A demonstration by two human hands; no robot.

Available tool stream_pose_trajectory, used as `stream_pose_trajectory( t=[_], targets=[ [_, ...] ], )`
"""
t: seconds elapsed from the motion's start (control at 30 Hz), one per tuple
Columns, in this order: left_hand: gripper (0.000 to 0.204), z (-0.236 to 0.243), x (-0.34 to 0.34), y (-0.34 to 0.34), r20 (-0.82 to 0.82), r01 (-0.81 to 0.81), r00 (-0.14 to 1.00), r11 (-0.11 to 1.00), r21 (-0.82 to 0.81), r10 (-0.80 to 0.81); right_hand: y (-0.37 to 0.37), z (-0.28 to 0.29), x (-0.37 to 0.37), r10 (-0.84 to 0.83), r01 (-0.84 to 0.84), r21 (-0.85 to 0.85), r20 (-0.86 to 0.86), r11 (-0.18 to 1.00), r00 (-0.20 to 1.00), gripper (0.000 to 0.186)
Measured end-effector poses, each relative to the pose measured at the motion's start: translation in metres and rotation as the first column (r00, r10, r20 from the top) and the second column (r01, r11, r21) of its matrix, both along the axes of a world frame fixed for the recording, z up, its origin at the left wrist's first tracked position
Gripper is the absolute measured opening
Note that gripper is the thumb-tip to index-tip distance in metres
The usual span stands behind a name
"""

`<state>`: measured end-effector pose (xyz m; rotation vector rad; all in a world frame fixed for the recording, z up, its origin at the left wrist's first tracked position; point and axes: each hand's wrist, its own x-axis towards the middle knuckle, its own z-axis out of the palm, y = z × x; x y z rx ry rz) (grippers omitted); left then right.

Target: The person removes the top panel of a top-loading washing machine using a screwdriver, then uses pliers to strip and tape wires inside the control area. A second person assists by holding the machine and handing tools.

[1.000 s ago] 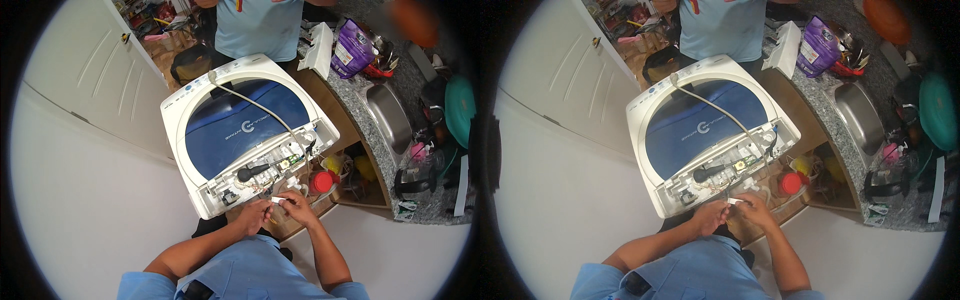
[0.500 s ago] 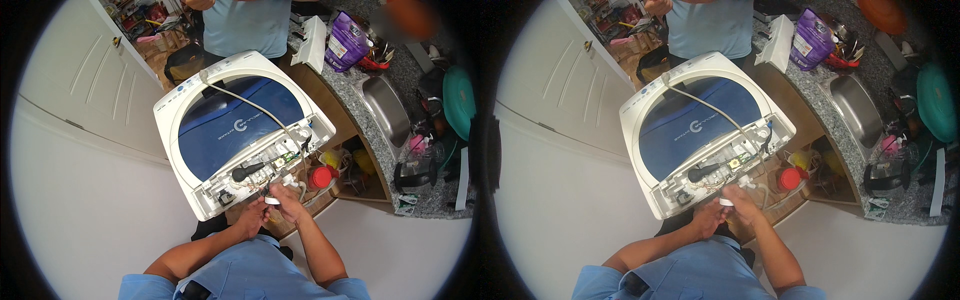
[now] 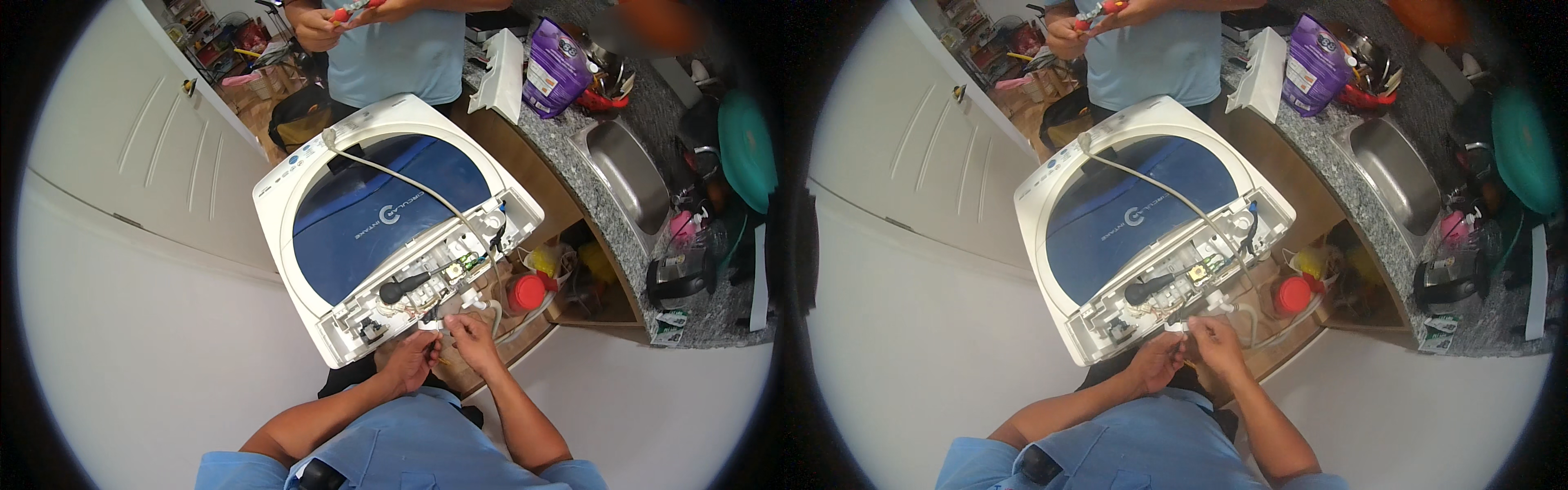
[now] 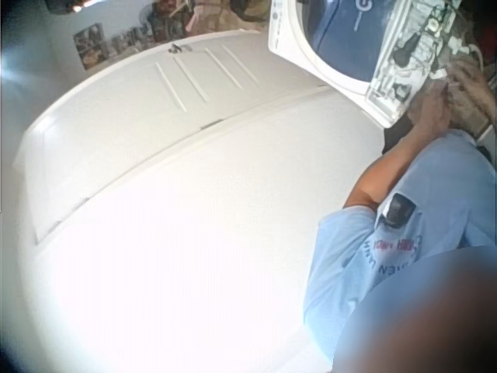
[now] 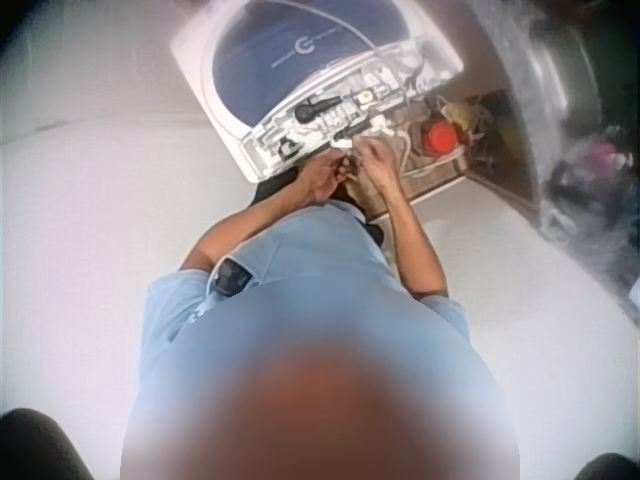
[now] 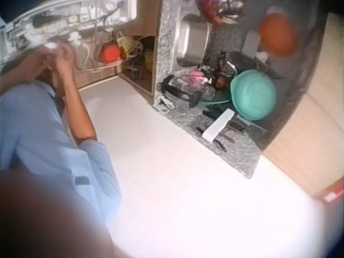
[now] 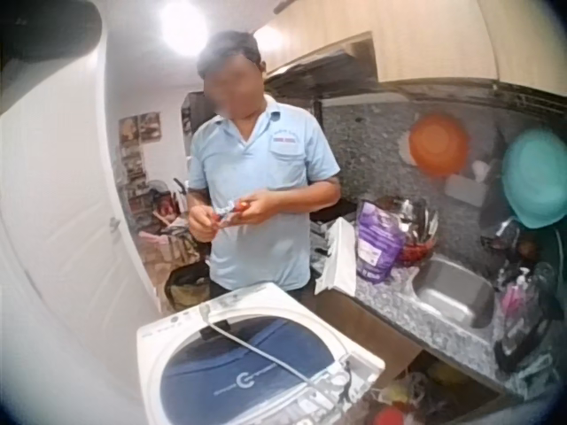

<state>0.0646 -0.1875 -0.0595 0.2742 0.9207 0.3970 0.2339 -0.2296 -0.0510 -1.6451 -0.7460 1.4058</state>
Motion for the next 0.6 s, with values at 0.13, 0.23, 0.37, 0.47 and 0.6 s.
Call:
stream_pose_trajectory(
  t=[0.13, 0.23, 0.37, 0.47, 0.6],
  targets=[
    [0.010, -0.005, 0.003, -0.002, 0.008, 0.013, 1.000, 1.000, 0.021, -0.013, 0.023, 0.019, 0.009, 0.152, -0.169, -0.111, -0.145, 0.979, 0.978, 0.065],
    [0.010, -0.004, 0.004, -0.008, -0.055, 0.014, 0.998, 0.987, 0.162, -0.005, 0.027, 0.025, 0.011, 0.182, -0.270, -0.138, -0.452, 0.953, 0.873, 0.066],
    [0.012, -0.014, -0.001, -0.008, -0.141, 0.011, 0.990, 0.965, 0.263, 0.027, 0.028, 0.032, -0.008, 0.099, -0.202, -0.133, -0.543, 0.970, 0.834, 0.059],
    [0.014, -0.020, -0.002, -0.011, -0.379, 0.197, 0.925, 0.863, 0.465, -0.007, 0.017, 0.023, -0.019, -0.002, -0.049, -0.137, -0.349, 0.989, 0.937, 0.044],
    [0.017, -0.005, -0.002, -0.005, -0.491, 0.322, 0.869, 0.689, 0.649, 0.057, 0.000, 0.021, -0.043, -0.235, 0.168, 0.202, 0.375, 0.965, 0.897, 0.025]
  ],
)
